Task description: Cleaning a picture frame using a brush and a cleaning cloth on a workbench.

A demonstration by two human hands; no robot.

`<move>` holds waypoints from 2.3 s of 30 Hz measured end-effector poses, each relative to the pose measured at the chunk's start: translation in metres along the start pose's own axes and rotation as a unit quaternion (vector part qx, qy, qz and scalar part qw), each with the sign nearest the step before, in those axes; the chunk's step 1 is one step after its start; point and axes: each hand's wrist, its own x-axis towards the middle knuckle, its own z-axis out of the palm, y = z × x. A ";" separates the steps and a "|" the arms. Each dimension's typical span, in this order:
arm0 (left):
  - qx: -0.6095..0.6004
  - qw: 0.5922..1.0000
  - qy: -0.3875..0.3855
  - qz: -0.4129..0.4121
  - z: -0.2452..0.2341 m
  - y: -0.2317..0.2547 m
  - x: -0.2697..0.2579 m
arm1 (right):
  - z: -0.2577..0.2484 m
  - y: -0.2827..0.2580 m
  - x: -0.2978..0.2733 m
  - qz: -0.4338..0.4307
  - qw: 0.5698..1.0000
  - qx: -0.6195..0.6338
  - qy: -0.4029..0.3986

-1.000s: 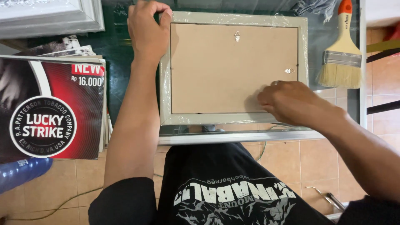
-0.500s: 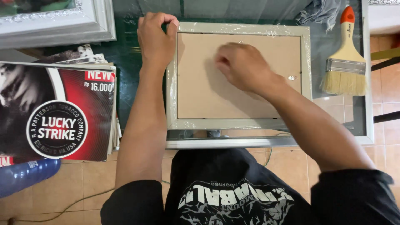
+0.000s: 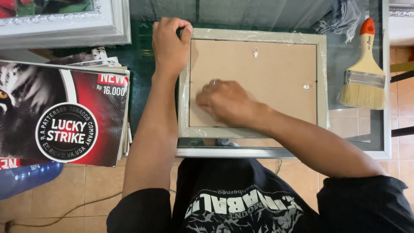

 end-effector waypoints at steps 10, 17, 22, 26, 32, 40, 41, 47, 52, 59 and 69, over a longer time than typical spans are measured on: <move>-0.004 1.000 0.008 -0.019 0.000 0.004 -0.001 | -0.006 0.063 0.059 0.071 0.991 -0.070 0.085; 0.001 1.000 0.000 -0.017 0.002 -0.001 0.001 | -0.018 0.097 0.044 0.071 0.986 -0.123 0.083; -0.007 1.000 -0.002 -0.009 0.000 0.000 0.000 | -0.044 0.128 -0.019 0.165 0.980 -0.101 0.056; 0.005 1.000 -0.013 -0.022 0.000 0.001 0.000 | -0.062 0.134 -0.057 0.196 0.975 -0.091 0.056; 0.014 0.999 -0.025 -0.019 0.001 -0.002 0.001 | -0.073 0.154 -0.100 0.229 0.960 -0.144 0.071; 0.020 0.999 -0.026 -0.024 0.000 0.001 0.000 | -0.072 0.182 -0.142 0.445 0.875 -0.189 0.028; 0.019 0.999 -0.027 -0.024 0.001 0.001 -0.001 | -0.070 0.176 -0.142 0.446 0.874 -0.189 0.027; 0.020 0.999 -0.022 -0.012 0.002 -0.001 0.002 | -0.076 0.130 -0.137 0.507 0.847 -0.160 0.006; 0.021 0.999 -0.029 -0.021 -0.001 0.001 0.001 | -0.079 0.085 -0.148 0.541 0.834 -0.108 -0.020; 0.026 0.999 -0.021 -0.005 0.002 -0.001 0.001 | -0.076 0.045 -0.163 0.531 0.835 -0.138 -0.034; 0.028 0.999 -0.019 -0.008 0.001 0.000 0.000 | -0.081 0.012 -0.212 0.437 0.892 -0.094 -0.063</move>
